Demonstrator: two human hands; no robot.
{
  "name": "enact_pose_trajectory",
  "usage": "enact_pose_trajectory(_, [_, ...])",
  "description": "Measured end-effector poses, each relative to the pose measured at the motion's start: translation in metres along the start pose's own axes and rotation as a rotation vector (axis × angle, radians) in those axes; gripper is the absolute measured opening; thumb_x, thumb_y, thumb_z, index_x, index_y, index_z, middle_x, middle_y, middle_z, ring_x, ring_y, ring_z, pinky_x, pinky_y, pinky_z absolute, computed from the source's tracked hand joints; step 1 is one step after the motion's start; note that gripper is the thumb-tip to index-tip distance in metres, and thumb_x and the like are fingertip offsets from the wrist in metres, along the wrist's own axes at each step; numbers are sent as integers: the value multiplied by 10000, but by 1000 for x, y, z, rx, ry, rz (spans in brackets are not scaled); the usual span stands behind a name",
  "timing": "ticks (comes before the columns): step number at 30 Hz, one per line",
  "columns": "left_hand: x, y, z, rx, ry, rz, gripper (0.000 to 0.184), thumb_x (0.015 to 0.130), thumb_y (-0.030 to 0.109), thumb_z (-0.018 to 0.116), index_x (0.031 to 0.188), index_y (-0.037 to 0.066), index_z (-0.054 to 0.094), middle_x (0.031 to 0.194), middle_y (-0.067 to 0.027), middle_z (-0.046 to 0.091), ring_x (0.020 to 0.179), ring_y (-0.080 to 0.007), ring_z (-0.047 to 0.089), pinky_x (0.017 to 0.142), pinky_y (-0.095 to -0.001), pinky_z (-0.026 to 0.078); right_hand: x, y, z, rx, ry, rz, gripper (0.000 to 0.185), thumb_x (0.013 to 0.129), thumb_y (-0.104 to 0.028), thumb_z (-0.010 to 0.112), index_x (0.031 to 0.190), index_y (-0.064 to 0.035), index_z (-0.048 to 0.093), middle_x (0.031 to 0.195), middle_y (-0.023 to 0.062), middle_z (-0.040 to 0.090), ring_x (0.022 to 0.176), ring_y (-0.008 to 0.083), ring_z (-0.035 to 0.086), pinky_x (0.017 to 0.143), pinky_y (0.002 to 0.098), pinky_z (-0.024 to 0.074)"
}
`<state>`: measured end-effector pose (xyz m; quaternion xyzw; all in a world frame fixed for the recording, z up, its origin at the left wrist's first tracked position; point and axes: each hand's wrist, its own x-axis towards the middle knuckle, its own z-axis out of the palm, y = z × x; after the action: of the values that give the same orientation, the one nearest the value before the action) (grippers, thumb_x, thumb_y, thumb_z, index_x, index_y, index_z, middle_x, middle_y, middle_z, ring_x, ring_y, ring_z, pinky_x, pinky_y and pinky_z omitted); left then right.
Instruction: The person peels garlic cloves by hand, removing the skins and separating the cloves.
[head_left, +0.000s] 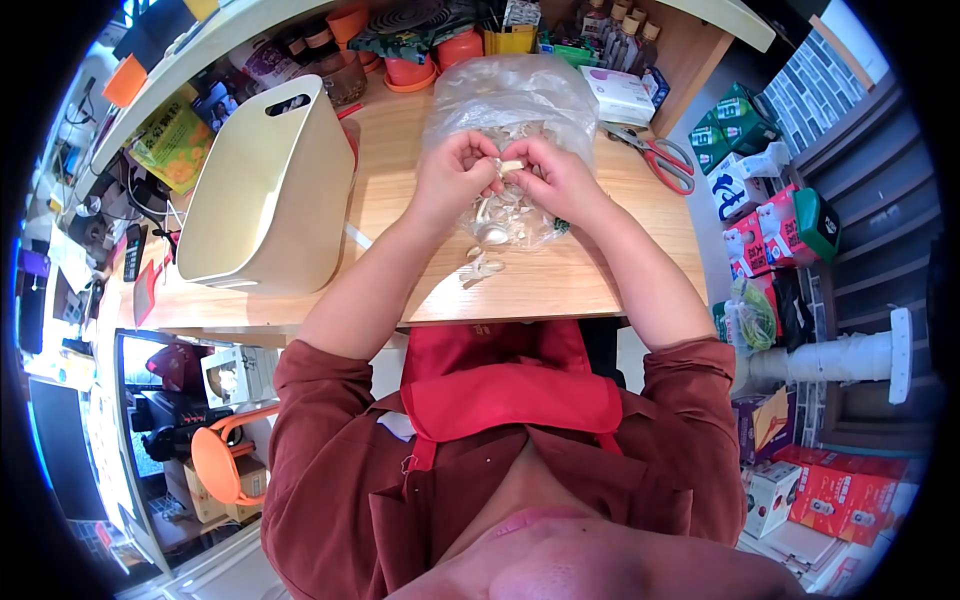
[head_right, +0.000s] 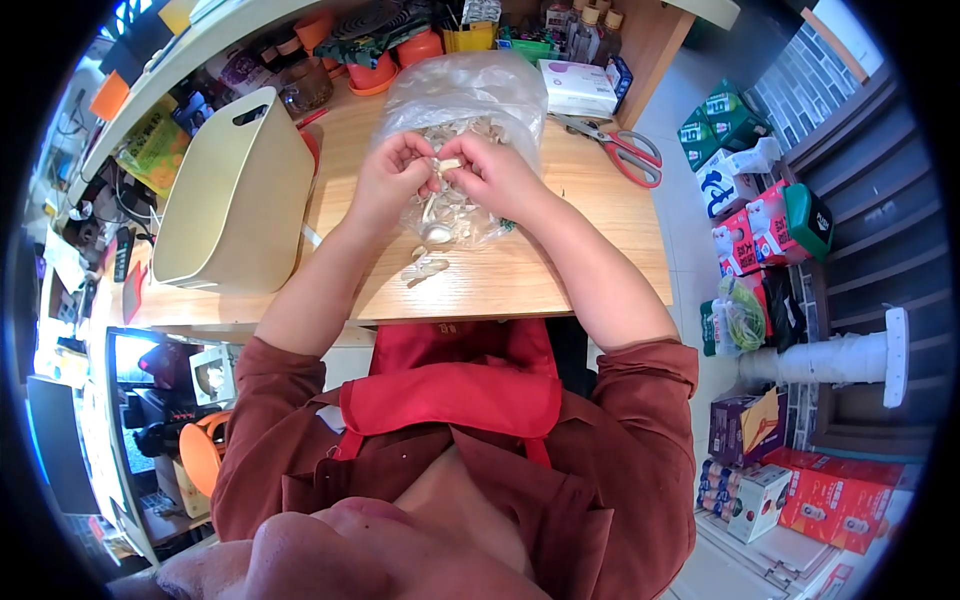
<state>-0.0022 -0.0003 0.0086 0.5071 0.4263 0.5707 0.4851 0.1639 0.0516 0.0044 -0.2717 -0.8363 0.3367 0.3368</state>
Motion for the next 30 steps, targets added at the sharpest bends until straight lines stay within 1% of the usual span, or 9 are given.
enact_pose_trajectory(2, [0, 0, 0, -15, 27, 4, 95, 793, -23, 468, 870, 24, 499, 706, -38, 541, 612, -94, 542, 538, -205, 410, 0, -1, -1, -34, 3, 27, 212, 802, -83, 607, 1008, -59, 561, 823, 24, 596, 704, 79, 540, 629, 227, 444])
enact_pose_trajectory(5, [-1, 3, -1, -66, 57, 57, 88, 800, -16, 466, 870, 29, 494, 702, -33, 536, 613, -98, 541, 538, -209, 407, 1, 0, -2, 47, 17, 104, 189, 817, -89, 600, 999, -50, 568, 795, 23, 601, 681, 74, 547, 611, 215, 447])
enact_pose_trajectory(8, [0, 3, -2, -155, 124, 109, 107, 805, -12, 472, 898, 13, 520, 698, -38, 549, 617, -92, 536, 542, -201, 403, 4, 10, -2, 25, 91, 69, 208, 804, -141, 613, 987, -55, 563, 772, 74, 616, 683, 148, 588, 629, 267, 461])
enact_pose_trajectory(11, [2, -1, 1, 162, 198, 106, 113, 821, 18, 493, 909, -1, 560, 694, -34, 563, 595, -78, 522, 518, -195, 393, 5, 8, -4, 188, 98, 153, 170, 816, -139, 604, 953, -47, 566, 743, 57, 617, 669, 121, 587, 614, 250, 458])
enact_pose_trajectory(14, [8, -14, -5, 378, 87, 229, 145, 863, 108, 500, 901, 4, 594, 699, -26, 574, 544, -62, 499, 477, -196, 383, 4, 5, -3, 210, 70, 113, 143, 821, -142, 602, 917, -44, 564, 705, 37, 613, 656, 97, 581, 595, 237, 451])
enact_pose_trajectory(17, [5, -8, -4, 362, 101, 56, 242, 879, 216, 495, 842, -2, 593, 676, -49, 577, 562, -84, 528, 514, -235, 422, 3, 1, -3, 111, 24, 130, 134, 822, -141, 603, 899, -40, 561, 699, 33, 609, 655, 90, 578, 586, 230, 446])
enact_pose_trajectory(20, [5, -8, -7, 418, -28, 4, 318, 899, 297, 461, 822, 15, 586, 654, -39, 554, 496, -83, 479, 453, -231, 390, 2, 2, -2, 189, 21, 112, 119, 828, -133, 599, 876, -33, 556, 717, 29, 602, 654, 76, 561, 590, 216, 439])
enact_pose_trajectory(23, [-1, -1, -4, 112, -195, -164, 327, 912, 310, 450, 874, 14, 584, 638, -18, 514, 426, -53, 386, 394, -187, 309, 2, -2, -4, 318, -5, 95, 100, 842, -120, 584, 866, -29, 550, 734, 22, 590, 668, 67, 544, 603, 201, 430])
enact_pose_trajectory(30, [0, 3, -12, -203, -411, -323, 309, 908, 277, 466, 943, -18, 554, 684, -57, 538, 411, -40, 343, 373, -178, 257, -3, -12, -8, 504, -95, 124, 59, 856, -85, 557, 866, -30, 537, 742, 13, 573, 675, 61, 512, 610, 187, 407])
